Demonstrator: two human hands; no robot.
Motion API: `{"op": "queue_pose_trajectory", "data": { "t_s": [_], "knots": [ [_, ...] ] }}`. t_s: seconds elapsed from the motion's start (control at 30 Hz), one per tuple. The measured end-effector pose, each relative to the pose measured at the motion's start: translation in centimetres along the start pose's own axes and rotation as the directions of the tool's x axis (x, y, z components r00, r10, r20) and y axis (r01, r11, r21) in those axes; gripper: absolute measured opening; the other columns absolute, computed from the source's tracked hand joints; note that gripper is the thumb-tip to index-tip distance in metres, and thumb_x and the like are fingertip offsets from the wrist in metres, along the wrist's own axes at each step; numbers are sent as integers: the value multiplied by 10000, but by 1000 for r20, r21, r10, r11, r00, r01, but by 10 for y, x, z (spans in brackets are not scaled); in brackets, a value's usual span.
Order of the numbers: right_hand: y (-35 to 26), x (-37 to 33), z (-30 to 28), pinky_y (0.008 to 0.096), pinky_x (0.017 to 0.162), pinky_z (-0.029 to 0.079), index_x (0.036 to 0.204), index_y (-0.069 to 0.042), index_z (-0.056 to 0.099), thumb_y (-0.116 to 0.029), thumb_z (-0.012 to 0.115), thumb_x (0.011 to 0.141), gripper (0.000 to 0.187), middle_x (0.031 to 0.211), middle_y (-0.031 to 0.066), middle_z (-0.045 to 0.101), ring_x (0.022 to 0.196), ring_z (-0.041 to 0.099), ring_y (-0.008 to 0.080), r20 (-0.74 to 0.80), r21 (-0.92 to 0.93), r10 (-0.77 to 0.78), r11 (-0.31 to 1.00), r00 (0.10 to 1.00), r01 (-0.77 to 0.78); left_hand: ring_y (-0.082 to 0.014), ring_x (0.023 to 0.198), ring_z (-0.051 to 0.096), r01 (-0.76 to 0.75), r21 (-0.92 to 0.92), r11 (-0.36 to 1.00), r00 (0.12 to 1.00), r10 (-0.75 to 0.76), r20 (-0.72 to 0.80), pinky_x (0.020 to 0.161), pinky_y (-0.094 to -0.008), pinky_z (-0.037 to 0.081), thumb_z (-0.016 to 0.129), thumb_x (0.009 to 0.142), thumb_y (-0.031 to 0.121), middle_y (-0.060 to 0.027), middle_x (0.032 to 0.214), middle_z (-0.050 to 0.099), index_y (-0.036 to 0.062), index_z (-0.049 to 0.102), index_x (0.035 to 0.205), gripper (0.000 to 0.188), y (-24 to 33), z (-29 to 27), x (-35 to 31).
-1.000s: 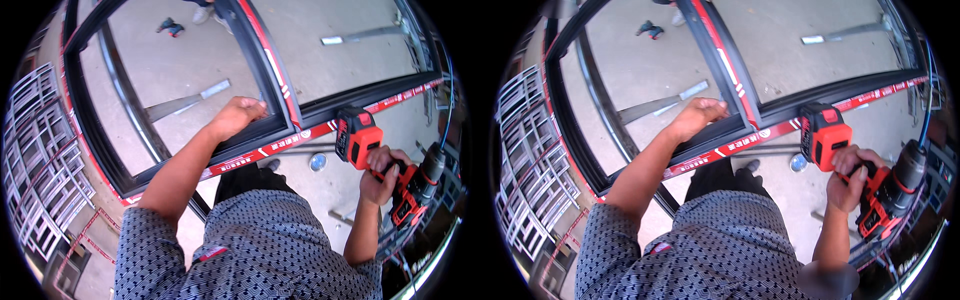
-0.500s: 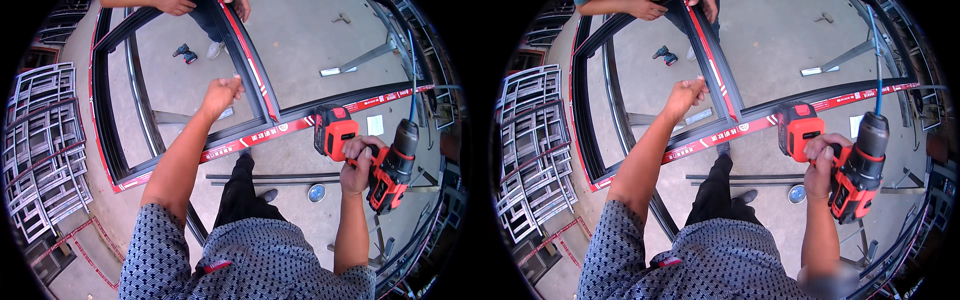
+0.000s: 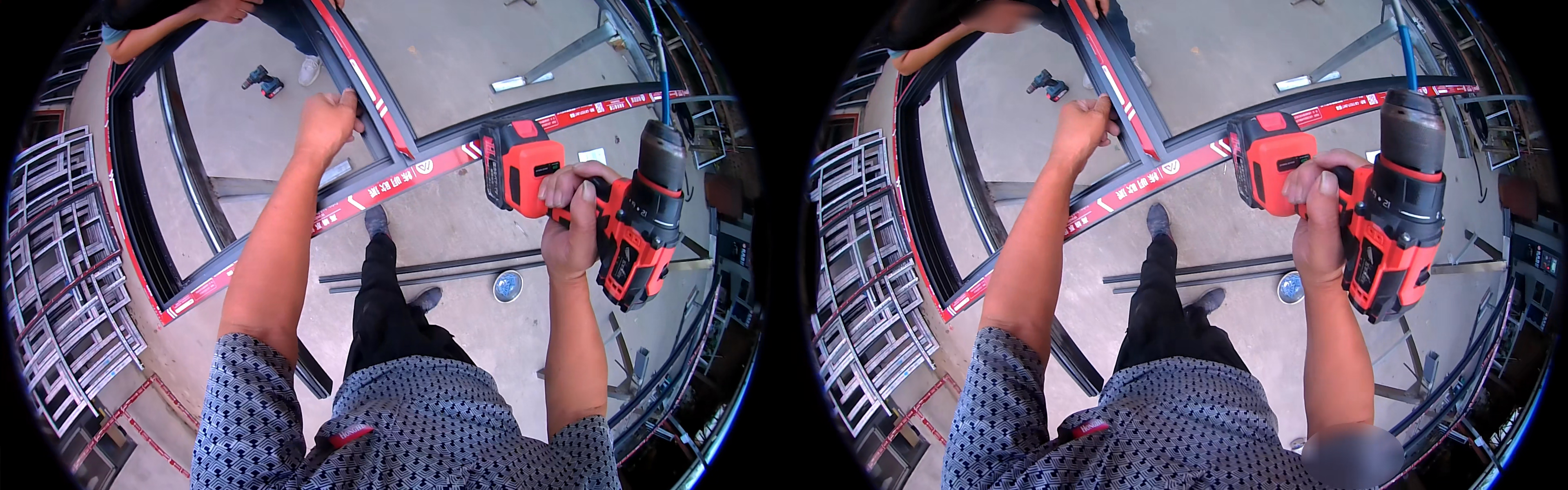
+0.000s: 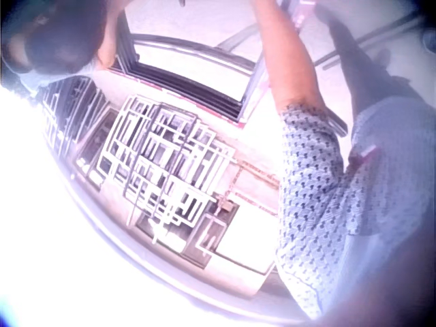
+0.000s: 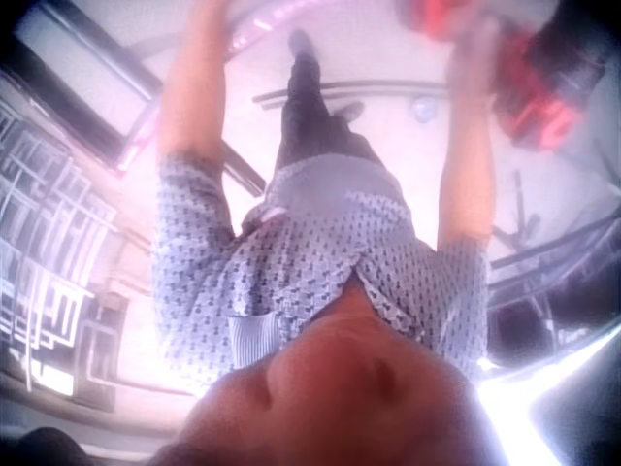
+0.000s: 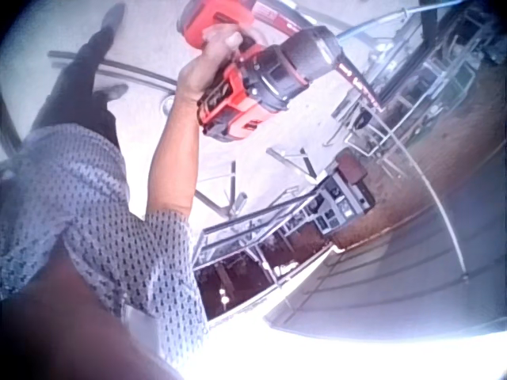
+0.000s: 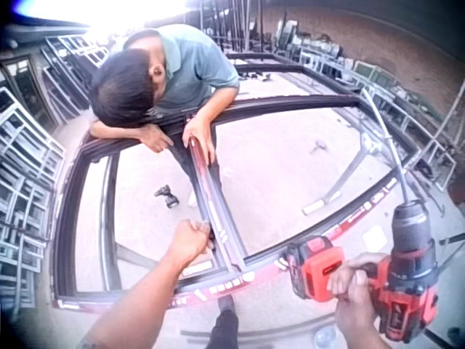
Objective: The person uses a cordless drill to fasten screws into a large black window frame, assisted by a coworker who holds the frame steady. After securing the frame, the person lifts it with the coworker and places it vertically against a rack of other frames. The person then walks to a different area and picks up a roll of black rubber sealant.
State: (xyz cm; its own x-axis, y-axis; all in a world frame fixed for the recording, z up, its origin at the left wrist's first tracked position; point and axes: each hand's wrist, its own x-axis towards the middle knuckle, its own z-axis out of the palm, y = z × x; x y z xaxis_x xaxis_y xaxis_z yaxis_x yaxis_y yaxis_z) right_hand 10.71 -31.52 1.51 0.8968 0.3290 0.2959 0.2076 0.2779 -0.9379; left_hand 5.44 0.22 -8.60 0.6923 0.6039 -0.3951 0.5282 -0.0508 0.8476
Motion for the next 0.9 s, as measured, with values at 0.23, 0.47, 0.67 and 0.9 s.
{"op": "queue_pose_trajectory", "data": {
  "t_s": [0.23,0.47,0.67,0.9],
  "knots": [
    [2,-1,0,354,686,506,1101,-14,531,-214,670,997,265,735,48,533,676,530,150,4,12,-28,1000,1000,28,-118,623,584,-121,117,986,983,136,-125,595,-286,479,579,1036,346,-60,695,667,-43,723,935,427,-2,-7,3],
    [3,-4,-6,362,696,504,1145,-34,513,-226,650,1012,271,744,50,520,689,530,162,39,-31,-40,999,998,41,-108,650,560,-220,28,975,966,222,-136,638,-280,477,534,1047,325,-45,756,668,-35,708,995,402,6,3,-7],
    [2,-7,-13,361,687,467,1164,-28,513,-222,615,1017,264,730,52,492,697,500,177,70,-28,-66,997,995,68,-148,731,612,-256,96,962,952,268,-146,720,-317,495,499,1054,327,-78,792,693,-43,690,988,422,3,6,-4],
    [3,-6,-19,353,695,434,1184,-23,537,-213,555,1012,258,715,40,462,697,480,170,96,-11,-76,997,992,77,-321,842,638,-272,165,948,946,295,-135,811,-416,499,455,1038,316,-193,850,690,-51,669,978,429,4,6,-4]
  ]
}}
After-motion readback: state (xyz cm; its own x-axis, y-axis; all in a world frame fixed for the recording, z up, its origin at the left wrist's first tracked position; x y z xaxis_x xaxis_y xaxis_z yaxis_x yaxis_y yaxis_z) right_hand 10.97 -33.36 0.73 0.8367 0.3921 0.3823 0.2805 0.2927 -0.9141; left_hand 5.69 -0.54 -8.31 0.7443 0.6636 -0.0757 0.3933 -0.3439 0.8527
